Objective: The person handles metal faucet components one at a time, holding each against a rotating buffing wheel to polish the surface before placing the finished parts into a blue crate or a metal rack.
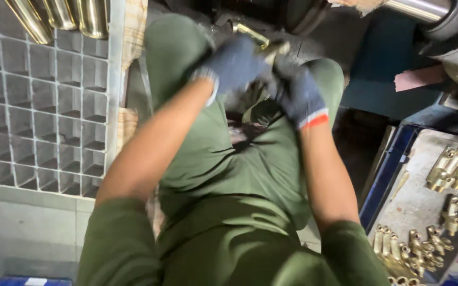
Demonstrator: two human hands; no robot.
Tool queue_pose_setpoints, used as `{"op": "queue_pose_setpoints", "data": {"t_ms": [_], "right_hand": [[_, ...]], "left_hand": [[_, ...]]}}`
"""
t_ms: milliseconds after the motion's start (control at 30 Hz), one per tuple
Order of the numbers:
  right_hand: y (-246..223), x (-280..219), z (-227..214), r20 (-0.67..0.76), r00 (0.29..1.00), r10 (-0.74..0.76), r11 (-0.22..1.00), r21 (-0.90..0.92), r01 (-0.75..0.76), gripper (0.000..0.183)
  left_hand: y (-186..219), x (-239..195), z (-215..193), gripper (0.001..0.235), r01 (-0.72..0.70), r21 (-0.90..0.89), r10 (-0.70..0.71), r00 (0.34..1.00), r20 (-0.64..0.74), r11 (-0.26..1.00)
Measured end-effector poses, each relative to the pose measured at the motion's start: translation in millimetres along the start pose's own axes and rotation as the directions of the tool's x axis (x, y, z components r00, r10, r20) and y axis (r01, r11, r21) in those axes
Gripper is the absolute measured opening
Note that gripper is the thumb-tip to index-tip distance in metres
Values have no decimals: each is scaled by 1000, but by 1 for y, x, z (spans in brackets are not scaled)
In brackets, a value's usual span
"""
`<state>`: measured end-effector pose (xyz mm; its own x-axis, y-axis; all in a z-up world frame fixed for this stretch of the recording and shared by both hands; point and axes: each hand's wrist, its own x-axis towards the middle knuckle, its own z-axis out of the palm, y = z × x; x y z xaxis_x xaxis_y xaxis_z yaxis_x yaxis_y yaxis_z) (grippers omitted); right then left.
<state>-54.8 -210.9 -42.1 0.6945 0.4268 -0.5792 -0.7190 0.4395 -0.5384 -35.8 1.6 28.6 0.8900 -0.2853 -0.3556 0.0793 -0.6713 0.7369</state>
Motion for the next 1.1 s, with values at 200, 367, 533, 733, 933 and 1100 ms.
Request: {"op": "queue_pose_setpoints", "data": {"t_ms": [200,367,533,733,933,1100], "right_hand": [[58,-118,17,248,946,-209,677,-661,323,32],[86,-146,38,-42,997,68,998,-1,-68,51],[63,-157,45,33,999,10,999,48,-11,67],[40,-166,59,89,993,-79,920,-377,107,88],[12,-145,58,224,841,-492,7,-965,261,76],[-25,-102,48,129,866,-482,-34,-991,129,63]], "left_hand": [[8,-155,51,66,-233,-105,182,916,-358,967],[30,-189,51,72,-358,-36,308,847,-434,933],[36,-181,16,37,-244,-182,187,941,-283,952],[34,-128,22,33,-6,-435,-2,1000,-18,900],[-2,-75,49,33,244,-709,-121,968,220,661],[-46,-1,65,53,-223,-638,386,914,127,737]]}}
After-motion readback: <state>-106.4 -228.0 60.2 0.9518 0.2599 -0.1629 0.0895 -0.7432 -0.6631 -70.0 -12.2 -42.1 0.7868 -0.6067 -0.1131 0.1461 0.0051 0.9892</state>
